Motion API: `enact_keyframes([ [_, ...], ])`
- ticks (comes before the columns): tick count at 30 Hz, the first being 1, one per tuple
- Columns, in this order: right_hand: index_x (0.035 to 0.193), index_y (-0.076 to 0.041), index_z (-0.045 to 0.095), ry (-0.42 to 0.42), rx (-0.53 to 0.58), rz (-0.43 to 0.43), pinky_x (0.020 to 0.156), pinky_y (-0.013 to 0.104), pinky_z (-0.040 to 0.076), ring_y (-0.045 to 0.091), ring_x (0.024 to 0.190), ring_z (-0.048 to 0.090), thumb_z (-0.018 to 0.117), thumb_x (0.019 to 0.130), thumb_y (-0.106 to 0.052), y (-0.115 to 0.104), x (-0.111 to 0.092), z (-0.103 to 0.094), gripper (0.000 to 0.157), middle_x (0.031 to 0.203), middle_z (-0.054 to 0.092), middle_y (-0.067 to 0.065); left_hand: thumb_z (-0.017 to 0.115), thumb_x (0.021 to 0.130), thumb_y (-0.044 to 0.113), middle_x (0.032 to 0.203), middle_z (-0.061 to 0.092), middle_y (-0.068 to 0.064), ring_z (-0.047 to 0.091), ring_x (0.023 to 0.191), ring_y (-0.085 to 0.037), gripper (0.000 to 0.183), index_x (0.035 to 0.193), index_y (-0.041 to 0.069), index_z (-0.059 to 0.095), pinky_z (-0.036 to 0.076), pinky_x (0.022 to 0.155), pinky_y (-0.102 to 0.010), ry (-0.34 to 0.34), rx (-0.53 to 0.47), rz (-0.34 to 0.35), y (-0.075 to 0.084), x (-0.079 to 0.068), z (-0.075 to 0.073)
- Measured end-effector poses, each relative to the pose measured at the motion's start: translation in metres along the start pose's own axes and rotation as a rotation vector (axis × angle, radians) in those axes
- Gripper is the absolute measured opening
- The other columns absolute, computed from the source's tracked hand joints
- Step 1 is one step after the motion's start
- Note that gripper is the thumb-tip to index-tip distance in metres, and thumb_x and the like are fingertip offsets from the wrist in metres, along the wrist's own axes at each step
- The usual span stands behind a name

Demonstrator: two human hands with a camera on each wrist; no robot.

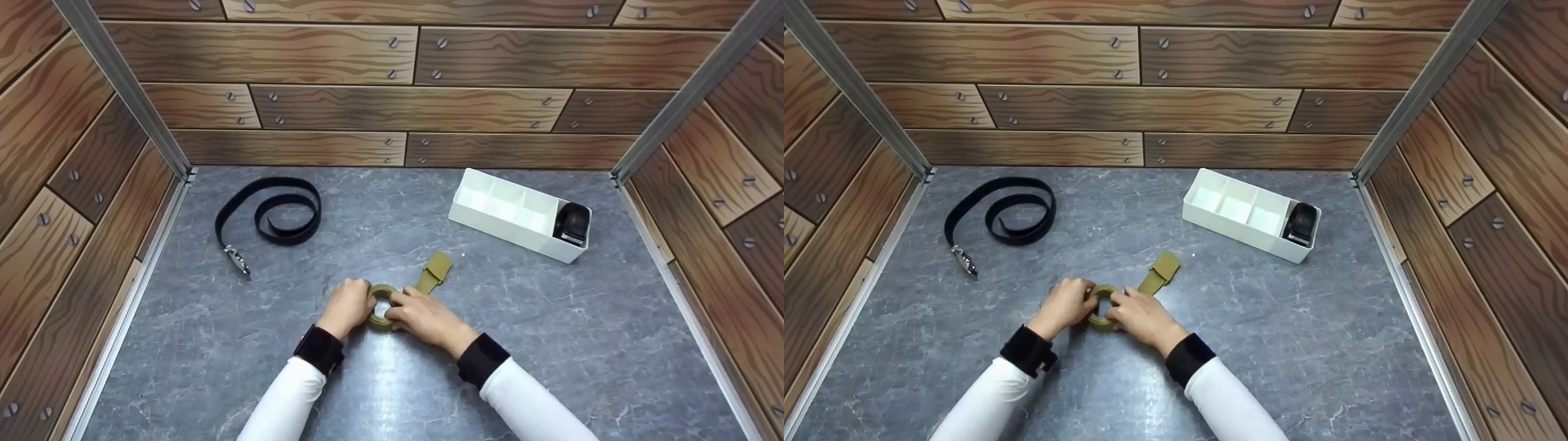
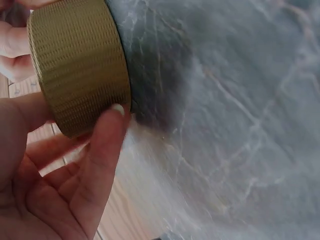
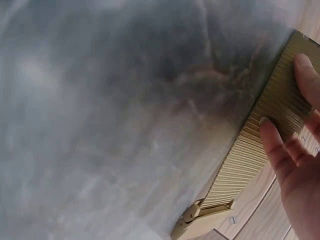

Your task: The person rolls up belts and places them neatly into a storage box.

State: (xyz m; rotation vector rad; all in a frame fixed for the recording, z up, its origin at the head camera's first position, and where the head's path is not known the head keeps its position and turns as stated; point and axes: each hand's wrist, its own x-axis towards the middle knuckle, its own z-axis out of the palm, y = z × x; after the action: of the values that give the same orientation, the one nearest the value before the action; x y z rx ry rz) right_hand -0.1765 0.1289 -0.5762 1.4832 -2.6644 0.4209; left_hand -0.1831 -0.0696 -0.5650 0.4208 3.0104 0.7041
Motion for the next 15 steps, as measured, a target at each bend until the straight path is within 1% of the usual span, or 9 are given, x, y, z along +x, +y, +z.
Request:
enact_keyframes([
  [1, 0.097, -0.021, 0.073, 0.005, 0.001, -0.003, 0.069, 0.028, 0.044, 0.016, 0.085, 0.047, 0.074, 0.085, -0.027, -0.0001, 0.0, 0.0, 0.013, 0.096, 0.056, -0.004, 0.068, 0.083, 0.01, 0.073, 0.066, -0.01, 0.064, 0.068, -0.031, 0.013, 0.07, 0.008, 0.063, 0.051, 0.062, -0.044, -0.008, -0.019, -0.017, 0.0001, -0.0002, -0.0007],
  [3, 0.098, -0.02, 0.073, 0.01, -0.003, -0.011, 0.069, 0.028, 0.043, 0.016, 0.084, 0.046, 0.074, 0.085, -0.027, 0.0006, -0.0005, 0.0001, 0.015, 0.096, 0.055, -0.004, 0.067, 0.081, 0.007, 0.071, 0.064, -0.009, 0.062, 0.065, -0.027, 0.014, 0.069, 0.007, 0.062, 0.051, 0.061, -0.042, -0.03, -0.048, -0.027, -0.0002, -0.0001, -0.0022],
  [6, 0.101, -0.019, 0.073, 0.003, 0.001, -0.017, 0.072, 0.028, 0.045, 0.016, 0.086, 0.047, 0.074, 0.085, -0.026, 0.0027, -0.0013, -0.0003, 0.017, 0.097, 0.056, -0.004, 0.065, 0.081, 0.004, 0.07, 0.063, -0.007, 0.059, 0.062, -0.024, 0.017, 0.065, 0.008, 0.06, 0.05, 0.06, -0.041, -0.062, -0.047, 0.003, -0.0015, 0.0014, -0.0038],
  [8, 0.104, -0.018, 0.073, -0.005, 0.008, -0.023, 0.076, 0.029, 0.046, 0.016, 0.089, 0.05, 0.074, 0.085, -0.023, 0.0042, -0.0016, -0.0009, 0.02, 0.099, 0.058, -0.003, 0.064, 0.082, 0.003, 0.07, 0.064, -0.007, 0.059, 0.062, -0.025, 0.02, 0.064, 0.01, 0.059, 0.049, 0.059, -0.041, -0.074, -0.036, 0.019, -0.0023, 0.0025, -0.0047],
  [12, 0.107, -0.017, 0.073, -0.013, 0.017, -0.03, 0.08, 0.029, 0.048, 0.015, 0.093, 0.053, 0.073, 0.086, -0.022, 0.0056, -0.0019, -0.0013, 0.021, 0.104, 0.061, -0.003, 0.065, 0.085, 0.006, 0.075, 0.067, -0.006, 0.063, 0.067, -0.026, 0.022, 0.065, 0.012, 0.058, 0.05, 0.062, -0.042, -0.074, -0.016, 0.021, -0.003, 0.0034, -0.0051],
  [15, 0.105, -0.018, 0.074, -0.004, 0.014, -0.035, 0.077, 0.028, 0.047, 0.014, 0.089, 0.053, 0.071, 0.088, -0.023, 0.0057, -0.0024, 0.0005, 0.018, 0.102, 0.061, -0.004, 0.065, 0.085, 0.006, 0.076, 0.067, -0.009, 0.065, 0.07, -0.029, 0.02, 0.066, 0.011, 0.06, 0.051, 0.062, -0.043, -0.045, -0.012, 0.016, -0.0019, 0.002, -0.0034],
])
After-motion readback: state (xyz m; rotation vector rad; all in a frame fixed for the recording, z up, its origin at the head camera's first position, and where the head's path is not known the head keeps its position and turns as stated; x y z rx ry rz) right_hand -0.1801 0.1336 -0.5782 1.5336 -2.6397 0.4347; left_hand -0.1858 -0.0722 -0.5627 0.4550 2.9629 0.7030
